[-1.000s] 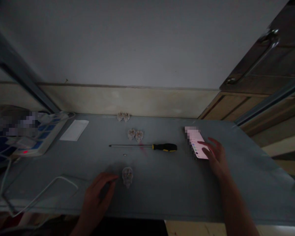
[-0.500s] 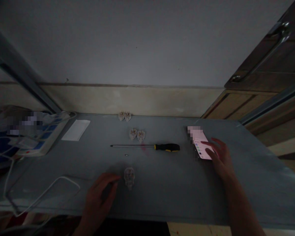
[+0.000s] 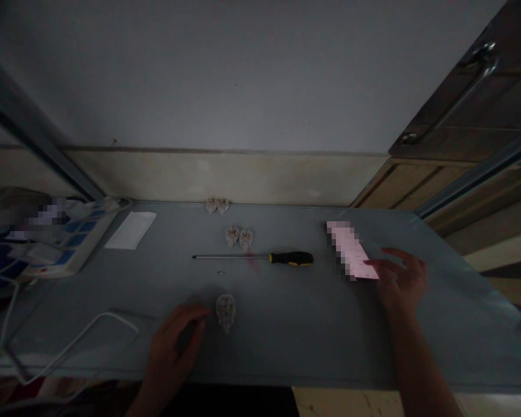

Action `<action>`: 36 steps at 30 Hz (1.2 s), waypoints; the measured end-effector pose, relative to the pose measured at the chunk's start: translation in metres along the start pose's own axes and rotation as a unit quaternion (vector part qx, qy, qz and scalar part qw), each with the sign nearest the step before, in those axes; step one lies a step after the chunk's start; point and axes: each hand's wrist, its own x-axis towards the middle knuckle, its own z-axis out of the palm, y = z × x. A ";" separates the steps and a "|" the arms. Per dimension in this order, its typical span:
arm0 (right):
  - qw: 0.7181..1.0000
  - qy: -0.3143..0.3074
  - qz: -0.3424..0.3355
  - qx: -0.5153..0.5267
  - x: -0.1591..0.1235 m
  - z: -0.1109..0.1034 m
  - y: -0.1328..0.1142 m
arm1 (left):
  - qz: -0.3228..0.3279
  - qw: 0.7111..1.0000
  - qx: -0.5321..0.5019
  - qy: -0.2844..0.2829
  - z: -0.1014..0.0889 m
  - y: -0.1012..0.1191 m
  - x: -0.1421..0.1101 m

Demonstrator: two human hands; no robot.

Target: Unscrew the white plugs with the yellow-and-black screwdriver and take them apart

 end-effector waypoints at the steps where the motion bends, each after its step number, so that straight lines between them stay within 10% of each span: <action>1: 1.000 -0.002 -0.004 0.007 0.001 0.000 0.000 | -0.003 1.000 0.000 0.002 0.000 0.000 0.000; 17: 0.988 -0.150 -0.035 0.007 0.007 0.004 -0.003 | -0.013 1.000 0.004 -0.004 0.000 0.003 -0.001; 26: 0.994 -0.110 -0.013 0.023 0.006 -0.001 -0.006 | -0.017 1.000 0.003 -0.004 0.001 0.003 -0.001; 36: 0.978 -0.109 -0.166 0.066 -0.024 0.004 -0.110 | -0.027 0.999 -0.005 -0.018 -0.003 0.000 0.004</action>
